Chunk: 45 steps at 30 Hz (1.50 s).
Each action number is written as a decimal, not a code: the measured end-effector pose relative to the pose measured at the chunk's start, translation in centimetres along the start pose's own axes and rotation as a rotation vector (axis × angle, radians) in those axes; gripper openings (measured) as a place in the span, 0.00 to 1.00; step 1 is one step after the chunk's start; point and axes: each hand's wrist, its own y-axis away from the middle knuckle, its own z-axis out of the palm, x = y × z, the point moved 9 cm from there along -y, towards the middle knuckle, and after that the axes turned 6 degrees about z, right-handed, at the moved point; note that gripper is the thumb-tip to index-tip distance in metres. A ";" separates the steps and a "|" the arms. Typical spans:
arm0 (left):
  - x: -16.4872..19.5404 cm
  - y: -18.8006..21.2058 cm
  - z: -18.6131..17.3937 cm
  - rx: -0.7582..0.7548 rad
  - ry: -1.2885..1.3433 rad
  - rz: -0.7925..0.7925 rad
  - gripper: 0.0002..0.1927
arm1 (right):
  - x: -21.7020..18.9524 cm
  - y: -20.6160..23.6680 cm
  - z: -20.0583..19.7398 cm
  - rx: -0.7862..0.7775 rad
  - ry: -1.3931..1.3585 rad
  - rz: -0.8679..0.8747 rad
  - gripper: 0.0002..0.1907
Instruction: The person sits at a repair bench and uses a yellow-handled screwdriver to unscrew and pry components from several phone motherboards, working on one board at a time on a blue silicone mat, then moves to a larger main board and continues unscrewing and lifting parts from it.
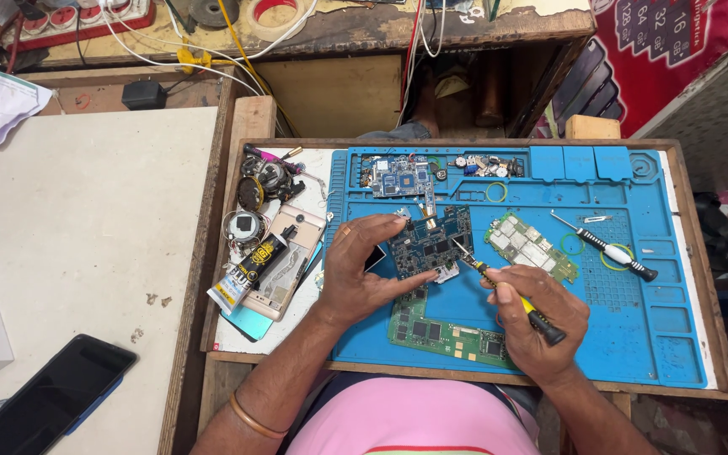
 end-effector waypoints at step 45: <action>-0.7 0.4 0.1 0.018 0.033 -0.049 0.42 | -1.5 -0.4 0.6 -0.042 0.059 -0.060 0.08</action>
